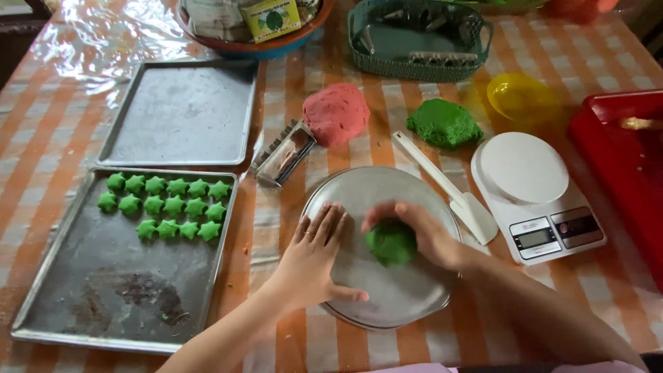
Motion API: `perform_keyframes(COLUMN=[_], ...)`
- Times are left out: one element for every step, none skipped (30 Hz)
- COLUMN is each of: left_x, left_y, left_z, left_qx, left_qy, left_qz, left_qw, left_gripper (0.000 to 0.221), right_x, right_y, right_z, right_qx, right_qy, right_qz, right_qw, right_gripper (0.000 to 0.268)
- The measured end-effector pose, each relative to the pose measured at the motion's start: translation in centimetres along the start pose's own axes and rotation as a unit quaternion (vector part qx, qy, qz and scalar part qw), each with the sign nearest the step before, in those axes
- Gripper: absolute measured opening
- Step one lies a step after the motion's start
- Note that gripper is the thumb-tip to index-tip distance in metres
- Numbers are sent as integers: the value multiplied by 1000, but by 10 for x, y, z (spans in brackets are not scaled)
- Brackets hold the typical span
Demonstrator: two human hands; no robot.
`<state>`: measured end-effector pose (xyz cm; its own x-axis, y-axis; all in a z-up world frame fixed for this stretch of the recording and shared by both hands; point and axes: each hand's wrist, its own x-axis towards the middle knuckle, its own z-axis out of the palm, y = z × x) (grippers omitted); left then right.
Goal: Kneading a small piece of green dough on a metal plate by hand.
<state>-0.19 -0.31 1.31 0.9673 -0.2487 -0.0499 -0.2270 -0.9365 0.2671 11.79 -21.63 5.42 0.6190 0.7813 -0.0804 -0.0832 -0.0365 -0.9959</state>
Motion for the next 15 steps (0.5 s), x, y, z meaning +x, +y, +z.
perform_keyframes(left_x=[1,1,1,0,-1,0,0,0,0,1,2,1,0,1,1], left_y=[-1,-2,-2,-3,-3,-5,-6,-7,-8,-8,-8,-8,-7,-6,-5], left_z=[2,5,7,9,10,9,11,13,15,14,14,14,12,10,8], left_qx=[-4,8,20,19,20,23,24,26,27,28,39,50,51,50,50], left_qy=[1,1,1,0,7,16,17,25,34,33,16,-2,-4,5,14], left_qz=[-1,-5,-8,-9,-2,6,6,9,12,12,3,-5,-5,2,8], left_qw=[1000,1000,1000,1000,1000,1000,1000,999,999,999,999,999,999,999,999], left_gripper=[143,144,146,146,145,144,144,142,139,139,137,135,135,140,145], right_x=[1,2,3,1,0,0,1,2,3,1,0,-3,-1,0,2], right_y=[0,0,1,4,6,6,20,33,46,44,41,40,35,29,23], right_z=[-2,-2,-3,1,4,6,8,10,11,12,13,15,13,10,7], right_qx=[-2,-37,-71,-70,-159,-247,-248,-307,-361,-361,-374,-386,-385,-342,-298], right_qy=[-1,-5,-10,-11,-43,-73,-74,-81,-88,-88,-83,-76,-75,-67,-59], right_qz=[3,-32,-66,-64,-171,-276,-277,-385,-486,-486,-499,-511,-511,-462,-410], right_qw=[1000,999,995,995,971,926,926,866,791,791,777,764,765,815,860], right_gripper=[61,44,34,34,30,30,30,36,43,43,35,28,28,24,21])
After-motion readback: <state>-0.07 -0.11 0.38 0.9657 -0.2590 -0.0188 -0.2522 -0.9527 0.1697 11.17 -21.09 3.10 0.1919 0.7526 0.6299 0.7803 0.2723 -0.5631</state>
